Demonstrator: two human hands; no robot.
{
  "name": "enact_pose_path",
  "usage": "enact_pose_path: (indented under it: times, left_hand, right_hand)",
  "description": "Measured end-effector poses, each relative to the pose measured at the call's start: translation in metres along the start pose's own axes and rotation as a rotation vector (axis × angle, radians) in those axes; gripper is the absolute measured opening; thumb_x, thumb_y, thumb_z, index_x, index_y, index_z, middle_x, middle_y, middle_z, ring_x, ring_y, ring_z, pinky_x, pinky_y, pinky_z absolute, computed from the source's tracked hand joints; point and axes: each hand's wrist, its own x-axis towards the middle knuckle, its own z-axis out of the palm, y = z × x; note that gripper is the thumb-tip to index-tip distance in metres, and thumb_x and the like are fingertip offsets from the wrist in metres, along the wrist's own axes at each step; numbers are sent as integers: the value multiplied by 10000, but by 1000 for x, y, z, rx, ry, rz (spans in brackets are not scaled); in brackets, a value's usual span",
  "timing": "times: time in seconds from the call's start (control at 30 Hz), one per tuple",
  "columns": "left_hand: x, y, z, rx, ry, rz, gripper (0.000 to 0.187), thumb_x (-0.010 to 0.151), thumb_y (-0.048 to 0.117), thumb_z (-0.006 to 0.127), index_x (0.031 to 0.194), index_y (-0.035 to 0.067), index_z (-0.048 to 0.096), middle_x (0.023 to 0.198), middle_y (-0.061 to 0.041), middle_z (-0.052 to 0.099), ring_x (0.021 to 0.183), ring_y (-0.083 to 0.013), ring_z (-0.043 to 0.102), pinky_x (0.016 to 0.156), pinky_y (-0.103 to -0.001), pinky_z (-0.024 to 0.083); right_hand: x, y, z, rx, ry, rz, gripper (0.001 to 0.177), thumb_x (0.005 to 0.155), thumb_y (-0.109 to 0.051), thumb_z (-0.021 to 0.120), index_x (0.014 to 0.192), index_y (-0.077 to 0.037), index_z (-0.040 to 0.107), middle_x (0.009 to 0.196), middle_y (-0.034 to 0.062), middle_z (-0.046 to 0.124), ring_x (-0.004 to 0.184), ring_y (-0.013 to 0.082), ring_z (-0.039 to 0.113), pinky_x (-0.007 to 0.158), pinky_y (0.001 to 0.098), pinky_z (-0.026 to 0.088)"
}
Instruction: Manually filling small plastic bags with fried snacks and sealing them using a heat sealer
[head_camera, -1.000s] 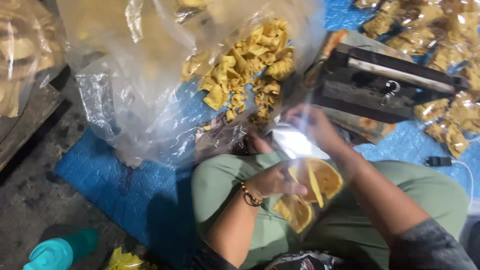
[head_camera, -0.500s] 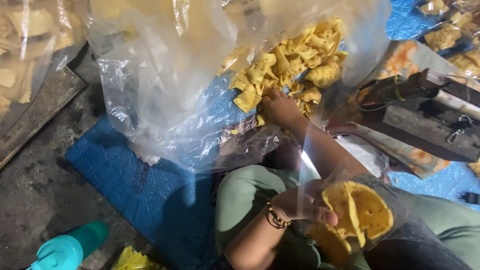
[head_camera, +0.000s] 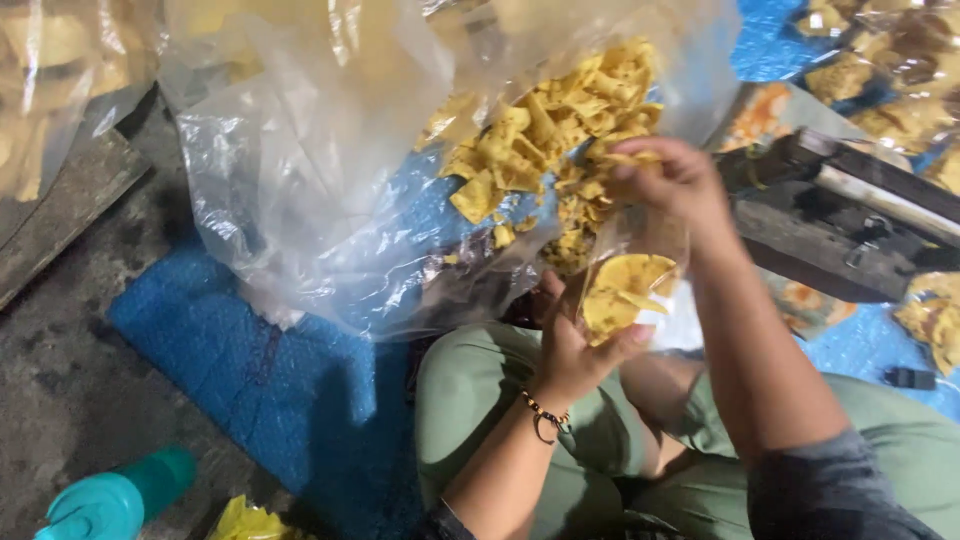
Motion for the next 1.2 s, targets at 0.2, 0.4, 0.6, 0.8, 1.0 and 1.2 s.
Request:
enact_pose_path:
  times: [0.2,0.4,0.6,0.8,1.0,1.2]
  left_hand:
    - [-10,-27,20,582,137,213,677,696,236,887,1290,81,603,1105,-120,686,938,-326,589,907,-439,465]
    - [-24,-48,25,625,30,335,717,755,228,890,1354,25,552,1142,-113,723,899,-239,725,834,-348,566]
    - [-48,-10,43,98,-135,-32,588,767,103,817,1296,-19,590,1085,-120,735,909,-196,701,826,-287,571]
    - [-90,-13,62,-198,-295,-196,549,902,329,792,1320,15,622,1212,-158,709,1144,-200,636,1048,-445,503]
    - [-108,7,75,-124,-292,-256,554,924,370,758,1296,-11,607,1160,-186,649,1103,-299,626,1077,-521,445]
    - [-111,68,91,-143,-182,-41,542,903,309,773,1357,69,598,1316,-188,659,1243,-254,616,1061,-414,491]
  right_hand:
    - [-91,-123,-32,-451,-284,-374,270,826,71,683,1057,-64,715,1110,85,751,896,154,724,787,245,579]
    - [-134,-153,-30,-985,-582,-425,481,569,25,750,1027,-115,789,1204,43,760,1007,286,718,850,437,570]
    - [-185,-168,-54,-1061,-438,-300,436,827,-248,726,1203,-30,682,1082,124,745,719,340,722,682,475,567]
    - [-227,-127,-59,-1047,-379,-321,159,850,-222,735,973,-127,769,938,200,744,884,483,705,683,544,570]
    - [-260,-129,-59,-987,-241,-373,61,887,-193,699,948,-194,694,700,83,679,733,417,678,625,483,523]
    - [-295,-138,-62,-165,3,-449,515,846,-41,735,1327,67,586,1317,207,631,1246,381,644,1119,562,474]
